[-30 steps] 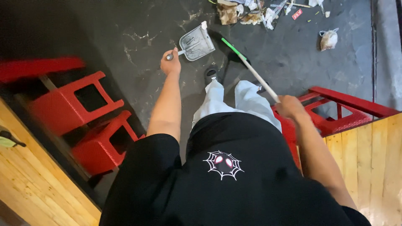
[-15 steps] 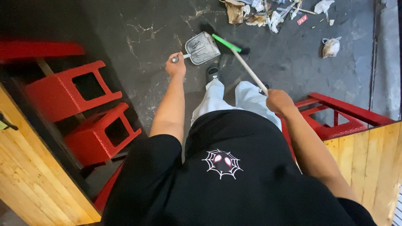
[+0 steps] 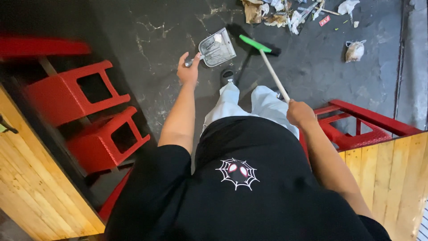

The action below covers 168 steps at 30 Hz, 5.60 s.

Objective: Sweeping trash and debris from the floor into a dustpan.

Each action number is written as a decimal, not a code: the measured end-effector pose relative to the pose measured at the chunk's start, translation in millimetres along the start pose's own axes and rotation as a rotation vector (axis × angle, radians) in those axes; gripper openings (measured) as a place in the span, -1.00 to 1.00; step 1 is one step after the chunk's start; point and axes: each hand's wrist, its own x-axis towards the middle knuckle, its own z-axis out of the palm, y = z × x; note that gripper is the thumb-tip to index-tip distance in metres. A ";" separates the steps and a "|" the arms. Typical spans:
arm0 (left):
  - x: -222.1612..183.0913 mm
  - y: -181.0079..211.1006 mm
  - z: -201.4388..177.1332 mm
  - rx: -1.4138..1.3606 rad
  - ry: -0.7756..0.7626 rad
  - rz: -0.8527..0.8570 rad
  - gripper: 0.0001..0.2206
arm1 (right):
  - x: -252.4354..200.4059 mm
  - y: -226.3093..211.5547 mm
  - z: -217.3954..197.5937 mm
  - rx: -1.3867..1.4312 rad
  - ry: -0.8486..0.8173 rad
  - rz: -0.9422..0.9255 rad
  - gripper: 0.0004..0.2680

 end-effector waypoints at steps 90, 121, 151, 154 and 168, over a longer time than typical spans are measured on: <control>-7.1 -5.1 -8.5 0.538 -0.262 0.425 -0.90 | -153.9 38.2 84.5 0.592 -0.074 0.311 -0.72; 96.4 22.3 -117.0 0.473 -0.409 0.577 -0.83 | -105.1 -112.3 67.4 0.529 0.084 0.456 -0.76; 132.2 -5.3 -143.2 0.506 -0.296 0.563 -0.86 | -66.3 -252.3 52.8 0.305 -0.173 0.331 -0.78; 133.0 -4.6 -148.7 0.522 -0.275 0.563 -0.85 | -51.2 -256.3 73.6 0.189 -0.121 0.173 -0.76; 131.7 -2.3 -164.8 0.519 -0.258 0.478 -0.83 | -73.1 -221.6 5.1 0.374 -0.111 0.245 -0.73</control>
